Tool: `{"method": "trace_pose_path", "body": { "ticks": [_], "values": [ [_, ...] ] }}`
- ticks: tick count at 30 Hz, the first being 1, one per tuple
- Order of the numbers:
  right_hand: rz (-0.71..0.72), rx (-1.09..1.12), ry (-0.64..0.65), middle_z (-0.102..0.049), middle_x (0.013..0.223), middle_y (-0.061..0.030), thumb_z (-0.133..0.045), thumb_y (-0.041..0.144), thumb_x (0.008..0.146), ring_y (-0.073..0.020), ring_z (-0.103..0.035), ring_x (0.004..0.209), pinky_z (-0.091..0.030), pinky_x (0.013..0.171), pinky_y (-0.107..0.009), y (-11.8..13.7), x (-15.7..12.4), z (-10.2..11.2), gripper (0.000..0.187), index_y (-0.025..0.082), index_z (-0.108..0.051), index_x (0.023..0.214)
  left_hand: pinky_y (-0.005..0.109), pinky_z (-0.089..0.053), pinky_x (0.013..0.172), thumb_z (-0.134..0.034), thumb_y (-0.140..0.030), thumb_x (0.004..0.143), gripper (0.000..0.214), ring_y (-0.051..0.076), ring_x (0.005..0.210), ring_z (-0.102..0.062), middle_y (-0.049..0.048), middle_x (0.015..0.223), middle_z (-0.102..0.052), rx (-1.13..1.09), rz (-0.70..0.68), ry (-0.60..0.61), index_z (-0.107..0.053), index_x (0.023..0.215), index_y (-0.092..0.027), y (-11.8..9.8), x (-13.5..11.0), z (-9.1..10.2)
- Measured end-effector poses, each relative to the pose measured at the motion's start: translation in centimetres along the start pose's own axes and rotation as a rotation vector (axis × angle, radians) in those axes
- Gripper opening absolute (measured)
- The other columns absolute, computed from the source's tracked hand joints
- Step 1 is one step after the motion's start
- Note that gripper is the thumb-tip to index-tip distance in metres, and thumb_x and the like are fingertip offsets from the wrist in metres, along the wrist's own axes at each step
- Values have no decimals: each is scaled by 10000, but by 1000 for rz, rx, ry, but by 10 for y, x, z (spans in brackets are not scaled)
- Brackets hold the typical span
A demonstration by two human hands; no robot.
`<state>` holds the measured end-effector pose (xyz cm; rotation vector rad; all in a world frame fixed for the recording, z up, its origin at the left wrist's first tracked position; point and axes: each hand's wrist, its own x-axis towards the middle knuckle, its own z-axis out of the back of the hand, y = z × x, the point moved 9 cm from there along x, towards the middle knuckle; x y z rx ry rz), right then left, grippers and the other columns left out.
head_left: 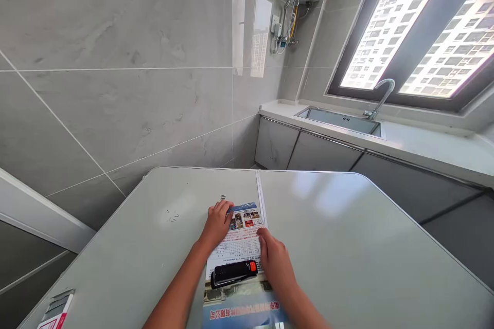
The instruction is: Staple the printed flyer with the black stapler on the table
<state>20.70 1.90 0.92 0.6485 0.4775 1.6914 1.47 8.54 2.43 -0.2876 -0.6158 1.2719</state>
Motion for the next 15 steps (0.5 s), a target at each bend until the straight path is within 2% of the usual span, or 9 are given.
{"method": "trace_pose_path", "body": {
  "ticks": [2,6,15],
  "values": [
    [-31,-34,23,-737,843,-64,-267,261,1045,-233,-708,745,-430,636,-285,-6,2,6,346,240,-612,1024,438,-396,1009,-459,-206,1021,194,248,1130,-589,56,1176,-670,16,-10,9,-588,1160,-249,0,0,-2],
    [-87,-120,46,-721,816,-51,-297,232,1040,-221,-682,712,-366,609,-280,-28,-1,16,286,244,-575,973,435,-404,1028,-502,-166,980,264,255,1170,-582,67,1217,-671,30,-28,7,-586,1217,-245,2,0,-5],
    [-83,-201,95,-682,912,-43,-363,187,1036,-175,-635,711,-332,593,-267,-66,-2,36,251,244,-597,965,443,-415,1025,-571,-154,946,194,261,1156,-596,61,1192,-641,90,-71,-2,-678,1076,-250,2,-1,-9]
  ]
}}
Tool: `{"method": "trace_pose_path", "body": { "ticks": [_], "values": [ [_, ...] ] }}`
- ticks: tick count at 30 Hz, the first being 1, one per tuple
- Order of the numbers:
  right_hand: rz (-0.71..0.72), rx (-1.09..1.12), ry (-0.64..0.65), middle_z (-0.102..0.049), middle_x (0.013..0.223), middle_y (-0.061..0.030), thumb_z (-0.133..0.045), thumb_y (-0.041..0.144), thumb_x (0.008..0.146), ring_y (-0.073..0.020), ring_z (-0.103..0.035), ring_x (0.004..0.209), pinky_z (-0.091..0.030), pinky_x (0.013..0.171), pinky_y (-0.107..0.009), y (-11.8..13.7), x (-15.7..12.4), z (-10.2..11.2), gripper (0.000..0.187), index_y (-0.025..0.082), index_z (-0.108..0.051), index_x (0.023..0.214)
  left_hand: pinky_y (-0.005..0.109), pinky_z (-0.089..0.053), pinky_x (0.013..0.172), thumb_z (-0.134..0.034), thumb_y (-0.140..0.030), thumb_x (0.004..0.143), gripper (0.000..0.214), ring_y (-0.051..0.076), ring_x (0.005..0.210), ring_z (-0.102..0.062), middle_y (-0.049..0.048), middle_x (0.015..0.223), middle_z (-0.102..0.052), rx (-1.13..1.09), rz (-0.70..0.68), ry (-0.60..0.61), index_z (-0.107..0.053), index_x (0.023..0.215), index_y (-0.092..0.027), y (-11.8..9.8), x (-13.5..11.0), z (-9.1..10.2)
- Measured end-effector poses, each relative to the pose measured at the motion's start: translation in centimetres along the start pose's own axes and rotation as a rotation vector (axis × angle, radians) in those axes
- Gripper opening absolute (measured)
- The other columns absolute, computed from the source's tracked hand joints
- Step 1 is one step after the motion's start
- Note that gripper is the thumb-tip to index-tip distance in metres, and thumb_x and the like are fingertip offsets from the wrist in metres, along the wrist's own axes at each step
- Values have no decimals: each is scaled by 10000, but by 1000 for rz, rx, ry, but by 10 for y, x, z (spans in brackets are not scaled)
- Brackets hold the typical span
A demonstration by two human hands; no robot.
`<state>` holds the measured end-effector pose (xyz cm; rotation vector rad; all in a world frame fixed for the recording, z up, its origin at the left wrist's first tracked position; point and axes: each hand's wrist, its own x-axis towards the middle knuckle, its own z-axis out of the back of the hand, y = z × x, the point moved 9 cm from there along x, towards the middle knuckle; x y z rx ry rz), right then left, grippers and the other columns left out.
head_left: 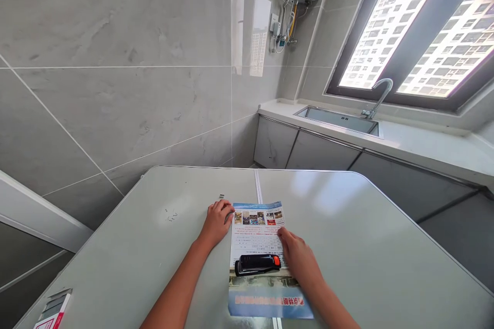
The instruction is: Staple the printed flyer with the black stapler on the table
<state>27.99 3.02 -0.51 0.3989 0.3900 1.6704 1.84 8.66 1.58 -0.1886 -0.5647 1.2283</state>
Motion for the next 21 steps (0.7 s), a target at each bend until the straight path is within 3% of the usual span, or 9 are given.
{"method": "trace_pose_path", "body": {
  "ticks": [3,6,8,11,13,16,21],
  "values": [
    [23,-3,-89,-607,976,-60,-401,280,1044,-160,-591,683,-399,624,-280,-3,3,16,270,234,-648,944,442,-417,1008,-571,-167,953,180,253,1118,-603,56,1158,-636,6,-11,5,-688,1063,-249,0,0,0],
    [184,199,-142,-586,1035,-83,-439,369,1047,-204,-625,862,-500,793,-333,14,-3,31,282,230,-668,957,440,-417,995,-563,-164,957,189,246,1096,-607,54,1143,-639,-2,-21,0,-689,1067,-252,0,-1,-1],
    [385,342,-30,-603,1152,-105,-505,409,1029,-248,-613,1067,-506,940,-374,39,-14,28,242,242,-662,1104,441,-412,994,-563,-162,958,198,243,1090,-608,53,1152,-646,-15,-39,5,-697,1068,-258,0,-1,-3],
    [568,359,179,-571,1377,-111,-696,414,923,-293,-531,1264,-455,1074,-422,69,-34,9,484,273,-554,1364,444,-402,1005,-593,-176,947,207,249,1114,-603,54,1202,-651,-27,-76,13,-713,1086,-271,-3,-1,-4],
    [556,324,211,-592,1381,-92,-744,332,887,-292,-527,1261,-439,1081,-429,73,-38,0,533,281,-536,1375,445,-400,1005,-616,-184,934,212,252,1116,-602,54,1202,-650,-24,-85,11,-718,1096,-277,-4,-1,-4],
    [506,331,232,-669,1231,-53,-719,213,883,-261,-565,1149,-452,1015,-406,70,-35,-6,402,278,-584,1256,441,-407,994,-627,-202,933,204,248,1085,-606,44,1148,-647,-17,-86,16,-715,1096,-286,-6,-1,-4],
    [471,379,288,-683,1040,-19,-733,149,802,-235,-568,1011,-453,902,-363,59,-31,2,277,254,-620,1032,434,-437,960,-579,-207,960,154,250,1047,-611,50,1091,-642,-8,-41,-13,-682,1064,-255,-2,0,-1]
  ]
}}
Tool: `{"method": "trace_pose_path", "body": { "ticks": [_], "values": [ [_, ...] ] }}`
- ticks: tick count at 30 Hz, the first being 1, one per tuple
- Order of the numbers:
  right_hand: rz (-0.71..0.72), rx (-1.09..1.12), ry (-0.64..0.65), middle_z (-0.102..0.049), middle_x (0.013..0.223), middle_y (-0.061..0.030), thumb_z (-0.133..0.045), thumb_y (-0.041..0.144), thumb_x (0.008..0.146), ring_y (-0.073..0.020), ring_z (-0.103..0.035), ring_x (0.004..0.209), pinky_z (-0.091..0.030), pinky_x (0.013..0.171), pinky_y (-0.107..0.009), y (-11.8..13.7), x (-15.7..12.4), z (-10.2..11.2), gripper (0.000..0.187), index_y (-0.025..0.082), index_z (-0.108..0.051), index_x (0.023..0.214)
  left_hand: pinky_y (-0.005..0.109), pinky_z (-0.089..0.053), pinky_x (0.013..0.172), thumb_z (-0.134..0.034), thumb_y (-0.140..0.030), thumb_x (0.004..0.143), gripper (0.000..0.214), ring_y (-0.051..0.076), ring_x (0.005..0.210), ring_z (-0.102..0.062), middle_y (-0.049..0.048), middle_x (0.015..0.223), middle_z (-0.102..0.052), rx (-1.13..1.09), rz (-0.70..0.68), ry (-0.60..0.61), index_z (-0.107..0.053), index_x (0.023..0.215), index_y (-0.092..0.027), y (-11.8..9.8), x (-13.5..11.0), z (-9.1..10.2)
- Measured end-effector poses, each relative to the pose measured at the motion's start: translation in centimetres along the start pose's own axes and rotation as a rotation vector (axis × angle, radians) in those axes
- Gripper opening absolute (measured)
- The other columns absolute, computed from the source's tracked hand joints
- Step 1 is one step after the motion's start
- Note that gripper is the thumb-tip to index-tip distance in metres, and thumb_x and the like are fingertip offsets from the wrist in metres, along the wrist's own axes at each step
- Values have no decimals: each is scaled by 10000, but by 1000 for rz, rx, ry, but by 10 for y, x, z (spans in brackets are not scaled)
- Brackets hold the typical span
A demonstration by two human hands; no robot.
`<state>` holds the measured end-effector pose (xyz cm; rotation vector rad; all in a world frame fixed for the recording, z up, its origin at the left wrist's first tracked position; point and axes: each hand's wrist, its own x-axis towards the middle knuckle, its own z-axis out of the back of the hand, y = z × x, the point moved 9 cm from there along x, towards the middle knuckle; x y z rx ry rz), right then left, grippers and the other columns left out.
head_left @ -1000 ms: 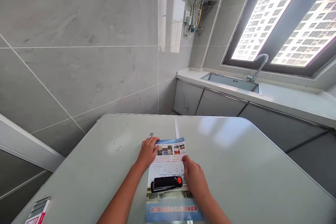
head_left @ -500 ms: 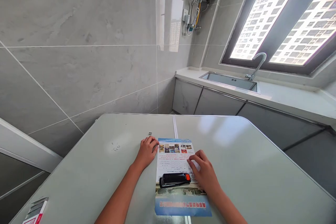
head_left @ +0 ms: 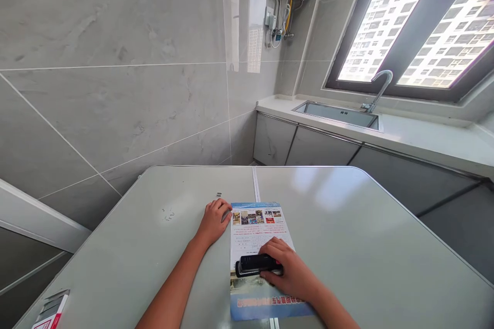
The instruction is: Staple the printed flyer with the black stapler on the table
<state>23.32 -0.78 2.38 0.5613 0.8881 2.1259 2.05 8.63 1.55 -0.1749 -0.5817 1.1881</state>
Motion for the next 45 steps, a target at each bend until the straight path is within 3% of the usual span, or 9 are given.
{"method": "trace_pose_path", "body": {
  "ticks": [4,8,13,23,35,40,42,45],
  "values": [
    [4,-21,2,-652,951,-17,-773,162,721,-231,-541,951,-432,841,-347,-2,-1,4,263,227,-578,886,430,-473,906,-544,-190,960,132,269,1026,-604,84,1087,-632,78,132,-132,-662,1015,-216,15,-1,10],
    [60,-44,36,-638,923,-21,-777,214,744,-230,-518,923,-406,813,-345,0,1,2,259,220,-531,825,456,-489,952,-542,-214,955,226,299,1113,-600,119,1195,-640,152,212,-216,-664,1145,-201,26,-3,13],
    [115,-15,84,-633,909,-14,-785,257,775,-224,-514,911,-398,815,-345,0,-2,4,261,224,-545,873,495,-451,1061,-532,-273,981,378,322,1278,-558,135,1393,-623,220,208,-162,-620,1338,-183,27,-1,3],
    [138,4,101,-629,904,-11,-775,269,783,-225,-510,908,-388,831,-354,2,-2,4,283,225,-511,873,517,-434,1078,-497,-301,1007,405,329,1324,-521,111,1486,-589,311,207,-77,-629,1371,-184,24,3,-5],
    [159,20,115,-660,917,-24,-758,327,815,-234,-550,918,-400,876,-365,5,-2,-2,235,228,-576,925,550,-429,1080,-514,-293,995,361,345,1318,-518,141,1475,-583,251,195,-116,-643,1316,-189,27,2,-6],
    [145,32,129,-685,938,-32,-738,322,846,-247,-573,956,-403,922,-393,9,-2,-1,215,242,-633,1015,497,-454,1045,-452,-121,970,299,301,1238,-569,128,1318,-641,131,116,-171,-680,1142,-211,11,2,6],
    [153,45,128,-699,960,-39,-712,318,877,-250,-586,976,-399,944,-406,12,-3,-2,209,246,-647,1063,436,-474,1008,-412,-14,925,372,256,1165,-599,96,1208,-670,38,6,-99,-684,1066,-223,-6,2,4],
    [143,77,86,-709,982,-35,-729,280,870,-236,-603,969,-403,940,-395,9,-3,-4,208,248,-662,1065,387,-483,942,-454,-2,909,348,228,1055,-616,57,1076,-692,-46,-182,88,-695,970,-246,-35,-1,-8]
  ]
}}
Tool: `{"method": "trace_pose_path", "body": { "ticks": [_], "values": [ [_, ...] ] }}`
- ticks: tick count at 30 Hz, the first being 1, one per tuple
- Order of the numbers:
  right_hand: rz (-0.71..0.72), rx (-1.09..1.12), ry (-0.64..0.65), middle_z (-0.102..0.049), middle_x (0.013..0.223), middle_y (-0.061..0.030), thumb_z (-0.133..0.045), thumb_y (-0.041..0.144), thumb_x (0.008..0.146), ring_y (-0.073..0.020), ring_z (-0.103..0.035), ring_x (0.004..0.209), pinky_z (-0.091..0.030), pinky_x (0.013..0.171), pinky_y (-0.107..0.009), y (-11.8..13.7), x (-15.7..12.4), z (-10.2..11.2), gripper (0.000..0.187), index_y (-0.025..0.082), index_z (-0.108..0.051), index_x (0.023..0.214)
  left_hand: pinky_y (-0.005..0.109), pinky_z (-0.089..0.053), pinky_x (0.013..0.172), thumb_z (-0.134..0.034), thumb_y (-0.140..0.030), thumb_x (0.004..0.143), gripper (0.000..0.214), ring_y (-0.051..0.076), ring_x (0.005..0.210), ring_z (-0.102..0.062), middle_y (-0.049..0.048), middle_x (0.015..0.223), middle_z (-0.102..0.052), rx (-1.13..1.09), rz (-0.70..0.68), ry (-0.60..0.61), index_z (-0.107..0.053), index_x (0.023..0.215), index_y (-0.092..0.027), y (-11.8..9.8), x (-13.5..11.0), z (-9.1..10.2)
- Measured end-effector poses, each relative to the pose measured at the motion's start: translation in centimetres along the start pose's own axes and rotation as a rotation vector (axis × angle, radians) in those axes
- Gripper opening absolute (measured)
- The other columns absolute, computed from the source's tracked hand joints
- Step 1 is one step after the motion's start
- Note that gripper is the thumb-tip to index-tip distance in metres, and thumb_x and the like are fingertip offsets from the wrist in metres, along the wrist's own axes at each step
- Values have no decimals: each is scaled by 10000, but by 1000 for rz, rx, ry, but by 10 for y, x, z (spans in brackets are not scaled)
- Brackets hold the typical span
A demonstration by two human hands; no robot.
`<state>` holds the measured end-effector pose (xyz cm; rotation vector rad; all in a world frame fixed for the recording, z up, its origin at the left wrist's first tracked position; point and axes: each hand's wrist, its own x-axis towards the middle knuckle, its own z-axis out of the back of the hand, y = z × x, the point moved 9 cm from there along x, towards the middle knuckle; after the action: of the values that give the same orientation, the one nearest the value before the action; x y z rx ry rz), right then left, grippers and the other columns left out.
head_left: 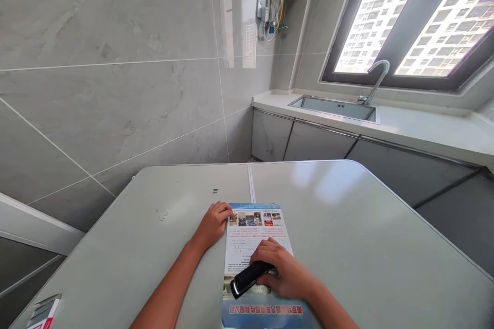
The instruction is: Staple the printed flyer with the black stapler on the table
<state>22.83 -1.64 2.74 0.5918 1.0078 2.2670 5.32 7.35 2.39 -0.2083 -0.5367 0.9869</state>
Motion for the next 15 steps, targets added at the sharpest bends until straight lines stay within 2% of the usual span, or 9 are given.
{"method": "trace_pose_path", "body": {
  "ticks": [3,8,11,15],
  "values": [
    [-92,33,-128,-708,1001,-24,-763,207,823,-225,-608,957,-418,914,-376,-15,-2,4,241,253,-673,1042,383,-475,918,-508,-53,931,272,226,1002,-619,49,1021,-693,-29,-53,93,-694,945,-250,-12,0,-9],
    [-240,4,-315,-722,1068,-53,-723,151,803,-258,-625,1010,-444,912,-395,-37,-4,23,307,242,-670,1091,384,-466,930,-493,-46,932,275,218,985,-618,49,1020,-688,-88,-21,97,-683,946,-244,-7,1,-11],
    [-256,-48,-316,-727,1103,-63,-694,165,816,-274,-635,1029,-451,924,-414,-39,3,36,307,250,-670,1110,383,-463,924,-487,-39,922,280,218,978,-614,49,1006,-683,-99,-6,98,-681,924,-240,-4,1,-12],
    [-172,-119,-225,-733,1094,-54,-704,147,797,-280,-635,1053,-433,970,-432,-37,17,45,335,254,-680,1113,364,-462,911,-483,-4,884,293,211,964,-607,41,983,-669,-101,-2,94,-667,889,-232,-4,3,-14]
  ]
}}
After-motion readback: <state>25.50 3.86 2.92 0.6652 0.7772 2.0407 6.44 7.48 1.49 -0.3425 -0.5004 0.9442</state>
